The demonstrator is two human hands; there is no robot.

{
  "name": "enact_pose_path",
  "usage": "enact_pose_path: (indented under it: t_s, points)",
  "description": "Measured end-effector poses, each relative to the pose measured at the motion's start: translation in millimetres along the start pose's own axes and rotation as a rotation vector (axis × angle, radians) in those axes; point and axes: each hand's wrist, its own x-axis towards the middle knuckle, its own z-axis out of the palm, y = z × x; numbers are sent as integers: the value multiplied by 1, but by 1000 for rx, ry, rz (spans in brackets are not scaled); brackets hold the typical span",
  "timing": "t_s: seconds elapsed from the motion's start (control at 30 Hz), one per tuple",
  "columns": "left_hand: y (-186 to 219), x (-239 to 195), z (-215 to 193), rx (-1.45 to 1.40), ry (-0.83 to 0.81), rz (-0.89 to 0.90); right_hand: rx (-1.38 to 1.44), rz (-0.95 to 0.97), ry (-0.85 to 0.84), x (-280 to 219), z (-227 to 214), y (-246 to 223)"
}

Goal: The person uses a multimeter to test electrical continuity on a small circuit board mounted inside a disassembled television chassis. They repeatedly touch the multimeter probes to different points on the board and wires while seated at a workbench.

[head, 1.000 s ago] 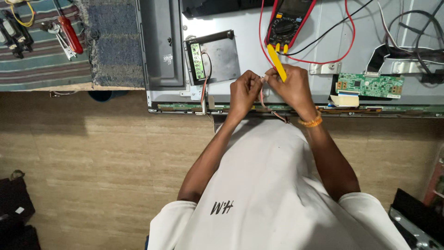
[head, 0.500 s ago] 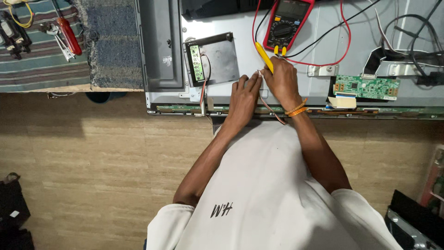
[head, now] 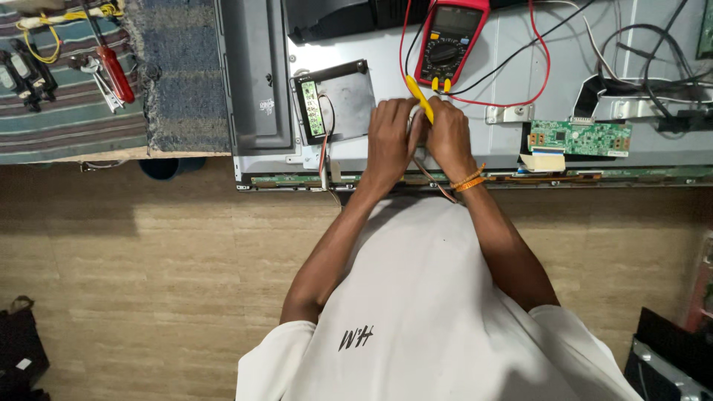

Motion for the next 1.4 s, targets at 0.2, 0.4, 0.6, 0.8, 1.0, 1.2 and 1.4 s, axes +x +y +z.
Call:
enact_pose_path:
  t_s: [0.2,0.4,0.6,0.8,1.0,1.2,1.4]
  points:
    - [-10,47,21,119,2,95,10,5,20,-2,1,-1]
    - [-25,81,29,76,41,67,23,73,14,1,-1,-8]
    - [-27,88,21,93,46,75,22,87,-22,3,-7,-14]
    - [-31,84,22,122,17,54,33,69,-10,1,-7,-14]
    - [-30,81,26,127,3,56,19,74,-21,3,-6,-12]
    - [-24,74,24,71,68,43,50,102,-13,2,-8,-16]
    - [-6,16,9,-222,141,-254,132,36,4,3,-14,-13]
